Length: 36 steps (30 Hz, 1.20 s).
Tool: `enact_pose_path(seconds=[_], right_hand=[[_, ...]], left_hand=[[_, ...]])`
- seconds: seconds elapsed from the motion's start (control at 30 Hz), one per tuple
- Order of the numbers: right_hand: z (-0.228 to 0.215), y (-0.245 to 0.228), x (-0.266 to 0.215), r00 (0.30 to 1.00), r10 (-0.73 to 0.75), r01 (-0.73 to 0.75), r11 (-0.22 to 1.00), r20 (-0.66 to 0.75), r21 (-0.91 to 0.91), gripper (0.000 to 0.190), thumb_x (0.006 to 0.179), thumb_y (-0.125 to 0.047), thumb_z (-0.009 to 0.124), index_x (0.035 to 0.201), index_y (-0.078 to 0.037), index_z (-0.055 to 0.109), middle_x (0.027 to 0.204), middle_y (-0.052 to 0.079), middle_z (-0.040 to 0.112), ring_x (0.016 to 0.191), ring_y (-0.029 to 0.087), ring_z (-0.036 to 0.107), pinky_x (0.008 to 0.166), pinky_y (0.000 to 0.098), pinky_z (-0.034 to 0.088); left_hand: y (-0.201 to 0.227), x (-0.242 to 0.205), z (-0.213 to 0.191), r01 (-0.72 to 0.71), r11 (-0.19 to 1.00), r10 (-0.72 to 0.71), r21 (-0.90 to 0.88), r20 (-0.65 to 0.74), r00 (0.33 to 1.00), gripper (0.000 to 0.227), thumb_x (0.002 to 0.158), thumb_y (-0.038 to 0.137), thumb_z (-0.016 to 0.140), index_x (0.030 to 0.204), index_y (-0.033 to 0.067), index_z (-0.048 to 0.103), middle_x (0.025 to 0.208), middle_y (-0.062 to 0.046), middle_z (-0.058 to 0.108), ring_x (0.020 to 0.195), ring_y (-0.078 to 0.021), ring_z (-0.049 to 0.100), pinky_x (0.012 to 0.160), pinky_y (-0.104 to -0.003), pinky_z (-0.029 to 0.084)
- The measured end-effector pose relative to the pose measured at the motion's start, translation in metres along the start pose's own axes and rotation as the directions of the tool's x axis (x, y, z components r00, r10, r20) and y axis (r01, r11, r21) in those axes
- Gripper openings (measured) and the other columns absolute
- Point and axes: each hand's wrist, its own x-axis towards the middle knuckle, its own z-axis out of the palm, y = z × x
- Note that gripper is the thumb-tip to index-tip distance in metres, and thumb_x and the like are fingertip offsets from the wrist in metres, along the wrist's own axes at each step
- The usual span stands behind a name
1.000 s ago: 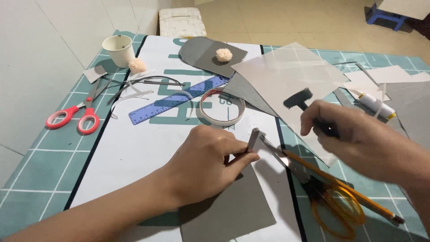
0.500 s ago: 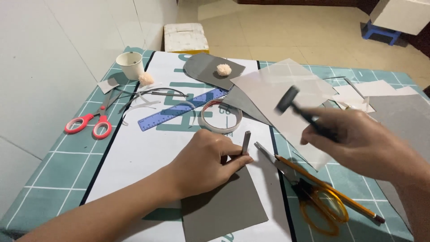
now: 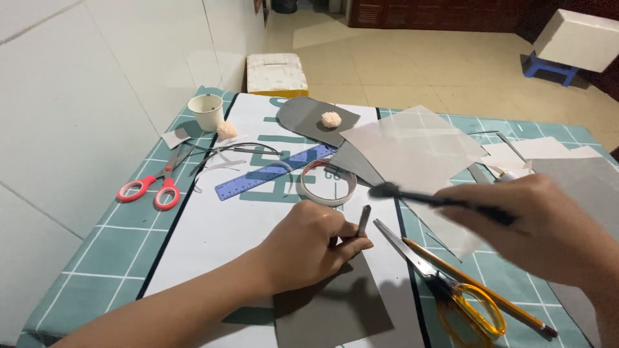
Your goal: Measuring a piece of leather and using a hammer and pricking iron to mark stitching holes along the edge.
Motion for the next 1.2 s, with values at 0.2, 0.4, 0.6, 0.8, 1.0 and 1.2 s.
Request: enact_pose_path(seconds=[0.2, 0.4, 0.6, 0.8, 1.0, 1.2], right_hand=[[-0.006, -0.014, 0.002, 0.997, -0.07, 0.071, 0.996, -0.013, 0.055, 0.031, 0.086, -0.022, 0.071, 0.114, -0.024, 0.084, 0.044, 0.003, 0.039, 0.04, 0.014, 0.027, 0.038, 0.031, 0.023], [-0.016, -0.026, 0.01, 0.996, -0.061, 0.062, 0.998, -0.06, 0.009, 0.033, 0.082, -0.018, 0.072, 0.112, -0.02, 0.084, 0.047, 0.006, 0.042, 0.044, 0.018, 0.029, 0.039, 0.0335, 0.03], [-0.019, 0.003, 0.013, 0.983, 0.184, -0.185, 0.979, 0.019, 0.087, 0.033, 0.096, -0.036, 0.061, 0.125, -0.025, 0.071, 0.057, 0.002, 0.034, 0.051, 0.016, 0.032, 0.047, 0.0319, 0.031], [-0.023, 0.002, 0.0, 0.98, 0.075, -0.046, 0.986, -0.184, 0.159, 0.012, 0.087, -0.005, 0.072, 0.095, -0.007, 0.08, 0.081, 0.001, 0.071, 0.07, 0.008, 0.057, 0.065, 0.0258, 0.044], [-0.02, -0.036, 0.006, 0.996, 0.043, -0.019, 0.954, -0.074, 0.298, 0.026, 0.096, -0.016, 0.061, 0.115, -0.007, 0.076, 0.053, 0.003, 0.037, 0.046, 0.013, 0.028, 0.044, 0.0291, 0.028], [-0.015, -0.015, 0.014, 0.974, 0.122, -0.14, 0.987, 0.192, 0.08, 0.028, 0.089, -0.029, 0.072, 0.11, -0.026, 0.091, 0.06, 0.001, 0.056, 0.053, 0.015, 0.041, 0.049, 0.0308, 0.036]], left_hand=[[0.0, 0.0, 0.0, -0.027, 1.0, 0.027, -0.016, 0.007, 1.0, 0.024, 0.093, 0.025, 0.077, 0.077, 0.0068, 0.077, 0.061, -0.004, 0.069, 0.053, -0.0184, 0.061, 0.055, -0.032, 0.046], [0.001, 0.0, -0.002, -0.002, 1.0, 0.002, -0.007, 0.007, 1.0, 0.024, 0.093, 0.025, 0.075, 0.078, 0.0059, 0.078, 0.058, -0.006, 0.067, 0.052, -0.0201, 0.06, 0.054, -0.033, 0.046], [0.003, 0.002, -0.006, 0.027, 0.999, -0.026, -0.019, 0.042, 0.999, 0.025, 0.093, 0.026, 0.076, 0.078, 0.0051, 0.078, 0.056, -0.005, 0.066, 0.05, -0.0193, 0.053, 0.054, -0.034, 0.041], [0.002, 0.003, -0.006, 0.033, 0.997, -0.032, -0.072, 0.015, 0.999, 0.024, 0.092, 0.025, 0.077, 0.077, 0.0054, 0.079, 0.053, -0.004, 0.065, 0.048, -0.0161, 0.052, 0.052, -0.031, 0.039], [0.003, 0.004, -0.006, 0.023, 0.999, -0.023, -0.025, 0.008, 1.0, 0.024, 0.091, 0.027, 0.076, 0.08, 0.0064, 0.08, 0.056, -0.005, 0.069, 0.049, -0.0193, 0.055, 0.054, -0.033, 0.042], [0.001, 0.005, -0.009, 0.0, 1.0, 0.0, 0.018, 0.024, 1.0, 0.027, 0.091, 0.026, 0.078, 0.075, 0.0046, 0.078, 0.062, -0.008, 0.072, 0.052, -0.022, 0.063, 0.054, -0.035, 0.046]])
